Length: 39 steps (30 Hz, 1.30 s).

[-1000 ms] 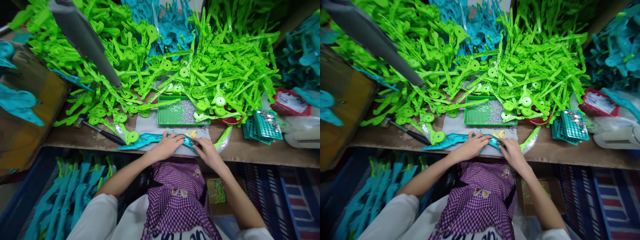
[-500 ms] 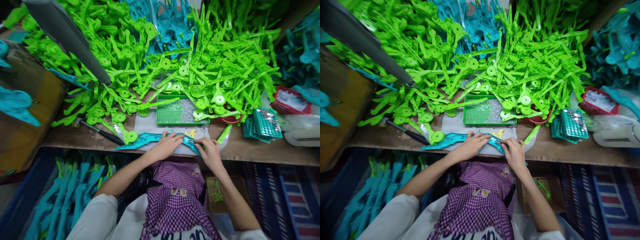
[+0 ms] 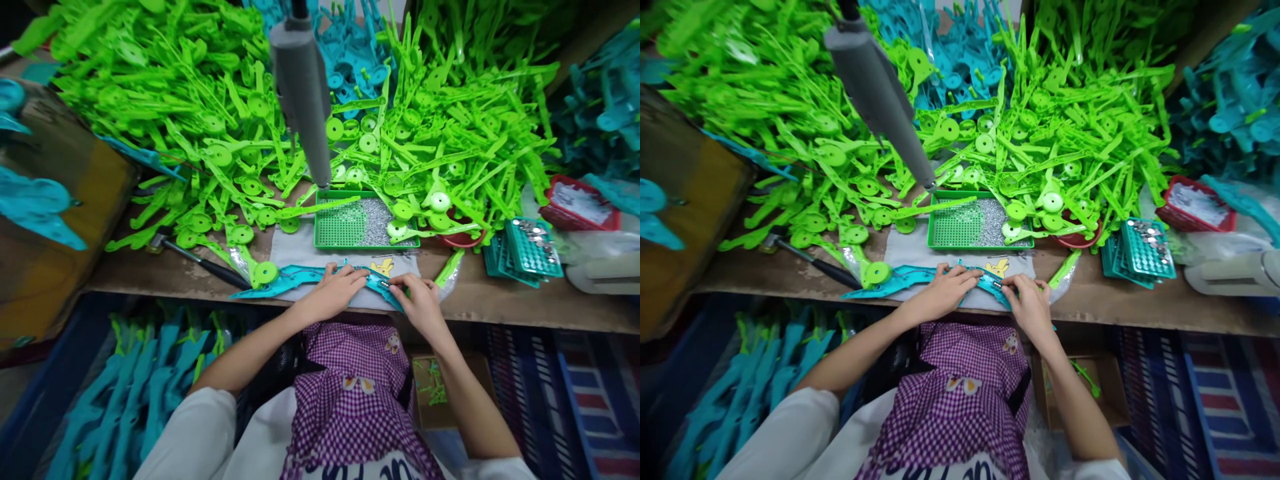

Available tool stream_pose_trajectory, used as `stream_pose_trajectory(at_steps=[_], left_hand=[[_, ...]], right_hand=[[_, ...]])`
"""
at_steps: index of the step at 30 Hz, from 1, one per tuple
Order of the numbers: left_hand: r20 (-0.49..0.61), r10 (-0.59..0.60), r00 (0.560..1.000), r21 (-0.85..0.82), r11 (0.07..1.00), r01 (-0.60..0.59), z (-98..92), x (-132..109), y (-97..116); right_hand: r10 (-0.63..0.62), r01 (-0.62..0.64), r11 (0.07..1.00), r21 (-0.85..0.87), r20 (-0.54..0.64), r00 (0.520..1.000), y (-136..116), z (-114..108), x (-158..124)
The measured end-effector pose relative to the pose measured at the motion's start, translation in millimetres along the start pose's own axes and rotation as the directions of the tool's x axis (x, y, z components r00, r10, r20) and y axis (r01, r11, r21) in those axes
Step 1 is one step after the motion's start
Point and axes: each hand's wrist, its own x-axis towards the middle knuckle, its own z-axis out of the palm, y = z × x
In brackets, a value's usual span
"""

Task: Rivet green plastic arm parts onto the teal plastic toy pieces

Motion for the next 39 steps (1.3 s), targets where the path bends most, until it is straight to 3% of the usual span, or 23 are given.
stream_pose_trajectory(at_steps=[5, 12, 17, 21, 23, 27, 30, 33, 36, 39], left_hand=[[0.005, -0.002, 1.0, -0.009, 1.0, 0.002, 0.4, -1.2, 0.5], [0.012, -0.036, 0.999, 0.007, 0.999, 0.036, 3.7, -6.0, 1.8], [0.046, -0.035, 0.998, -0.031, 0.999, 0.036, -4.3, -7.7, 0.4], [0.046, -0.03, 0.998, -0.026, 0.999, 0.032, -14.1, -5.8, 4.1], [0.015, -0.051, 0.999, -0.003, 0.999, 0.051, -14.4, -5.1, 7.2], [-0.068, -0.051, 0.996, 0.071, 0.996, 0.055, -4.7, -7.2, 9.9], [-0.156, -0.041, 0.987, 0.144, 0.987, 0.064, 3.8, -9.5, 9.2], [-0.244, -0.044, 0.969, 0.192, 0.977, 0.093, 10.8, -11.2, 10.5], [-0.318, -0.097, 0.943, 0.205, 0.964, 0.168, 19.4, -12.8, 16.0], [-0.352, -0.157, 0.923, 0.195, 0.952, 0.236, 28.4, -14.0, 21.9]], right_hand=[[-0.017, 0.017, 0.998, -0.066, -0.007, 1.0, -2.0, 1.7, -1.0], [-0.05, 0.049, 0.998, -0.029, -0.059, 0.997, -2.1, 1.5, -8.1], [-0.053, 0.11, 0.974, 0.199, -0.269, 0.962, -35.1, -27.8, 6.1], [0.004, 0.279, 0.838, 0.469, -0.518, 0.855, -70.0, -49.6, 32.0], [0.013, 0.309, 0.801, 0.512, -0.531, 0.847, -71.1, -52.9, 37.3], [0.074, 0.169, 0.821, 0.546, -0.395, 0.916, -37.0, -51.6, 25.6], [0.171, 0.078, 0.851, 0.519, -0.415, 0.894, -5.0, -58.3, 13.0], [0.123, 0.11, 0.875, 0.471, -0.436, 0.891, 9.0, -78.5, 8.2], [0.056, 0.167, 0.901, 0.401, -0.489, 0.871, -5.2, -109.5, 14.1], [-0.06, 0.275, 0.913, 0.302, -0.567, 0.822, -39.4, -137.3, 45.7]])
